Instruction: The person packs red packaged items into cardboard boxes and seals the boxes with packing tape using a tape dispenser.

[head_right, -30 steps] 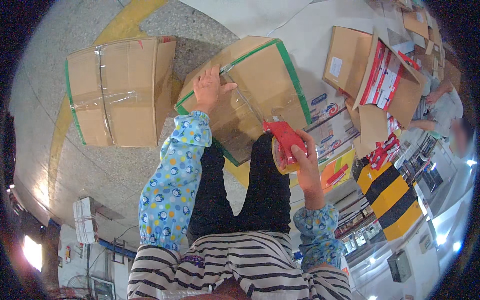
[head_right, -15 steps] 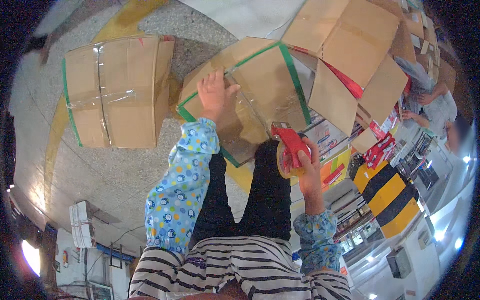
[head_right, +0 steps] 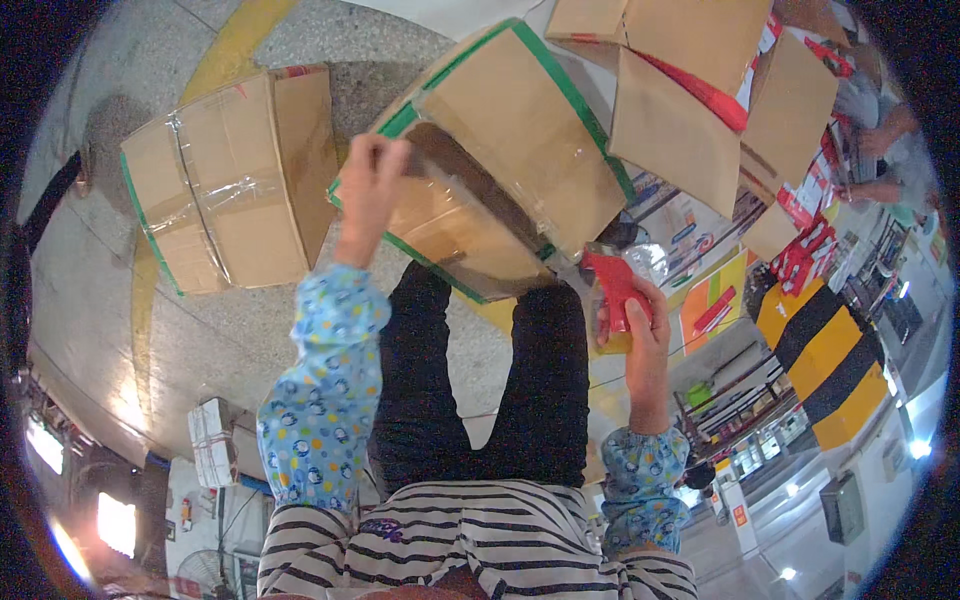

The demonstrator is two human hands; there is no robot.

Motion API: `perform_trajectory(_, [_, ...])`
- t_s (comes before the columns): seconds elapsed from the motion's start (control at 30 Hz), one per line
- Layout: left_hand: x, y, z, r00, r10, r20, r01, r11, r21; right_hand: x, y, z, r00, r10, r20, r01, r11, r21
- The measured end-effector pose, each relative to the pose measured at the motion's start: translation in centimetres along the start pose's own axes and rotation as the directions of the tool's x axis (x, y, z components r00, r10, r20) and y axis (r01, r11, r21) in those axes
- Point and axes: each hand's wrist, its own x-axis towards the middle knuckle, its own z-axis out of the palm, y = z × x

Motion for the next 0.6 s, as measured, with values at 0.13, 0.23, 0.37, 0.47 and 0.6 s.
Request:
perform_trajectory(0.13, [-0.2, 1.4, -8.5, 0.765, -0.319, 0.560, 0.519, 0.820, -0.242, -1.2, 0.7, -3.0, 0.995, -0.076, -0.066, 0.048, 0.936, -0.348])
perform_trajectory(0.23, [2.8, 4.2, -9.9, 0.375, -0.437, 0.818, 0.300, 0.892, 0.339, -1.8, 2.3, -5.5, 0.976, 0.212, -0.043, -0.216, 0.951, -0.223])
perform_trajectory(0.37, [0.8, 0.7, -4.6, 0.284, -0.512, 0.811, -0.707, 0.459, 0.538, -1.3, 5.4, -5.4, 0.956, 0.274, 0.105, -0.229, 0.921, -0.316])
perform_trajectory(0.47, [1.0, -2.5, 0.9, 0.322, -0.080, 0.943, -0.337, 0.921, 0.193, -0.4, 9.1, -5.2, 0.925, 0.338, 0.173, -0.295, 0.927, -0.232])
perform_trajectory(0.6, [-2.5, 5.6, 8.5, 0.585, -0.383, 0.715, 0.704, 0.677, -0.214, 1.7, 10.8, -5.9, 0.889, 0.384, 0.247, -0.350, 0.921, -0.172])
